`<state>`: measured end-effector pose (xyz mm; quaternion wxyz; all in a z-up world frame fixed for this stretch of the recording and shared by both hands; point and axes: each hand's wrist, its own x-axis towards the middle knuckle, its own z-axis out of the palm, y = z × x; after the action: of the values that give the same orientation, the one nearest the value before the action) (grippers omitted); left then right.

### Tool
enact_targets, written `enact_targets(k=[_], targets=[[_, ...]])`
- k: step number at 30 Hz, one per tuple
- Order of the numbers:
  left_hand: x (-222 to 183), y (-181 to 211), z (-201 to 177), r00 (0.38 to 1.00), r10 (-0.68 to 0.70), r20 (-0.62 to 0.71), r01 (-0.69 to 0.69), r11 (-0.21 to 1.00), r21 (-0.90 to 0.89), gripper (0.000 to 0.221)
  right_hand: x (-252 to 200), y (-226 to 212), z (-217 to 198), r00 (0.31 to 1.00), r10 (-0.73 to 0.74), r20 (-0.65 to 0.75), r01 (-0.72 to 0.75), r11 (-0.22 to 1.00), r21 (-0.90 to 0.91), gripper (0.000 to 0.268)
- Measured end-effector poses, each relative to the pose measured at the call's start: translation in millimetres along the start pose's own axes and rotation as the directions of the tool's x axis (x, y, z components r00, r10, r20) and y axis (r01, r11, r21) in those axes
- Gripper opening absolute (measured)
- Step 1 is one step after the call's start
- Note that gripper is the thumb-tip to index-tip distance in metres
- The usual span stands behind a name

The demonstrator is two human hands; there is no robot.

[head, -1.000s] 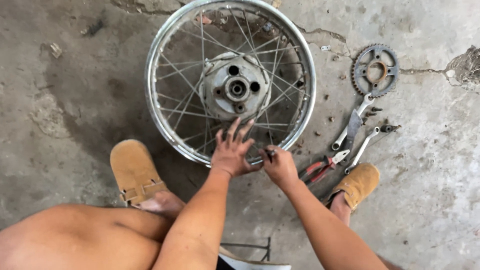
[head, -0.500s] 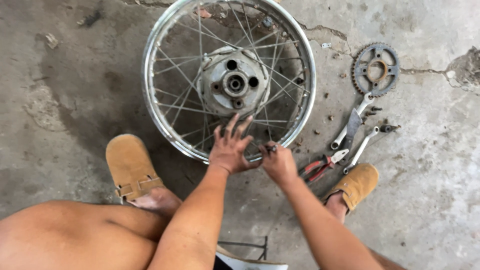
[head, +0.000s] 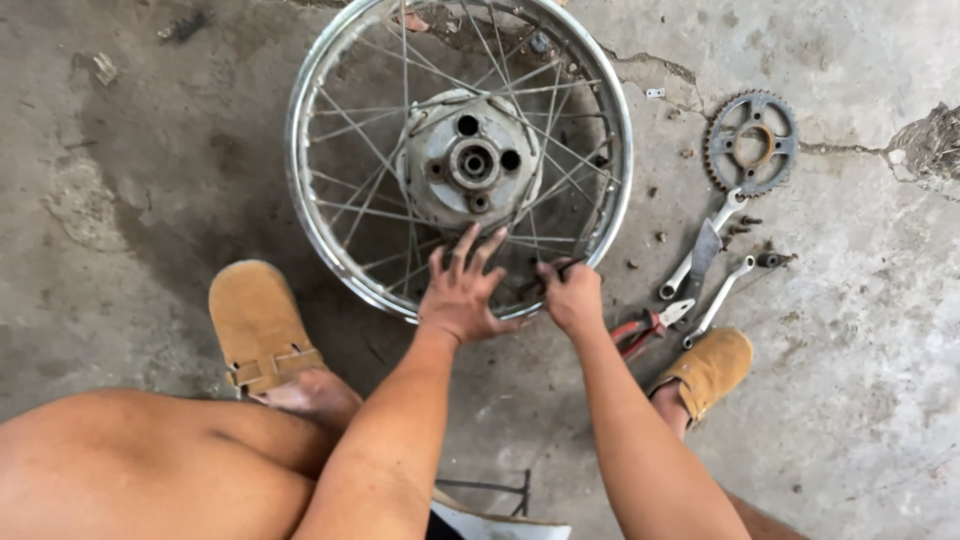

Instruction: Inspecting and cleaning the spokes and rim of a motorcycle wheel

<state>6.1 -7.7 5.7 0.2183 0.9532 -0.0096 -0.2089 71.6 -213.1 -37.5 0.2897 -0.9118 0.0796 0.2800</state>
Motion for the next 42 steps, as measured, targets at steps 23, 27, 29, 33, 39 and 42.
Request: enact_targets(k=[23, 27, 29, 33, 39, 42], targets=[[-0.6, -1.7, -2.3, 1.000, 0.000, 0.007, 0.000, 1.000, -0.021, 0.080, -26.9, -11.0, -2.7, 0.994, 0.105, -0.030, -0.103, 0.993, 0.054, 0.023], [-1.6, -0.6, -7.4, 0.999, -0.007, 0.032, 0.007, 1.000, -0.002, 0.080, -22.8, 4.8, 1.9, 0.989, 0.126, 0.079, -0.149, 0.880, 0.451, 0.022], [1.1, -0.4, -5.6, 1.000, -0.006, 0.029, 0.006, 1.000, -0.009, 0.079, -34.1, -7.7, -0.1, 0.995, 0.103, -0.011, -0.091, 0.920, 0.382, 0.022], [-2.4, 0.1, -0.9, 0.999, -0.022, 0.038, 0.021, 0.999, 0.026, 0.079, -89.3, -49.5, 9.5, 0.951, -0.093, -0.294, 0.139, 0.980, 0.141, 0.022], [-3.7, -0.1, -0.5, 1.000, -0.008, -0.011, 0.009, 1.000, 0.024, 0.056, -125.3, -34.1, 29.5, 0.882, -0.463, -0.089, 0.425, 0.863, -0.272, 0.028], [-8.4, 4.2, -9.5, 0.998, 0.000, -0.060, 0.000, 1.000, 0.001, 0.046, -120.7, -44.8, 11.3, 0.888, -0.456, -0.070, 0.423, 0.865, -0.269, 0.029]])
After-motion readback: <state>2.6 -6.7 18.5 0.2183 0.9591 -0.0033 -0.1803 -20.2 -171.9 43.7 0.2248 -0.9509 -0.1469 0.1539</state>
